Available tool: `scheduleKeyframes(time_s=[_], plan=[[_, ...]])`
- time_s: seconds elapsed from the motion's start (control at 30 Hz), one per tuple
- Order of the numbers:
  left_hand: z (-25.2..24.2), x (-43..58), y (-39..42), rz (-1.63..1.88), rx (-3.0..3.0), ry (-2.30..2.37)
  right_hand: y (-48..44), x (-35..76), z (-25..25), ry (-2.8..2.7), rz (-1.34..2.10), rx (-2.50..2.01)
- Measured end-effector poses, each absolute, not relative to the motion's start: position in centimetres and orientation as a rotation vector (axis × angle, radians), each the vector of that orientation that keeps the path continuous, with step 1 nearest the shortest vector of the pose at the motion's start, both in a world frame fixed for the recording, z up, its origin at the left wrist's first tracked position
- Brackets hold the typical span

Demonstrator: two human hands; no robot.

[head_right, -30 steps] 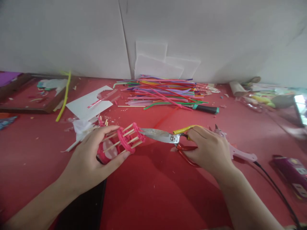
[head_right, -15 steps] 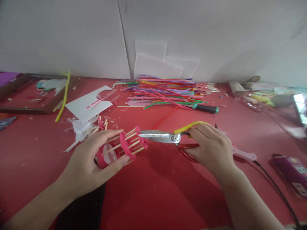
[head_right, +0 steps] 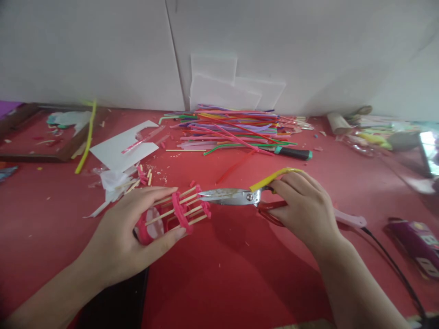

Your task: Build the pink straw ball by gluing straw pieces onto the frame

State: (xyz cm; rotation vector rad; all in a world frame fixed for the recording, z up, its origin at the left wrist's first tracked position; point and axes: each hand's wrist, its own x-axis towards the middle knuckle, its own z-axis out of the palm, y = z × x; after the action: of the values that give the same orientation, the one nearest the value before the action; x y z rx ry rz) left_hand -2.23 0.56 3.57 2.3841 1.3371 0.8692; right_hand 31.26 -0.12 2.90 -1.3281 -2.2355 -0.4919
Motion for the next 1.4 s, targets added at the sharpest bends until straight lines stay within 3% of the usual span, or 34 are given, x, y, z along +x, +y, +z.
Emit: scheduleKeyframes(time_s=[1.4], plan=[[3.7, -2.1, 1.0, 0.92, 2.284, 1.445, -0.5, 29.9, 1.9, -2.213, -0.41, -1.503]])
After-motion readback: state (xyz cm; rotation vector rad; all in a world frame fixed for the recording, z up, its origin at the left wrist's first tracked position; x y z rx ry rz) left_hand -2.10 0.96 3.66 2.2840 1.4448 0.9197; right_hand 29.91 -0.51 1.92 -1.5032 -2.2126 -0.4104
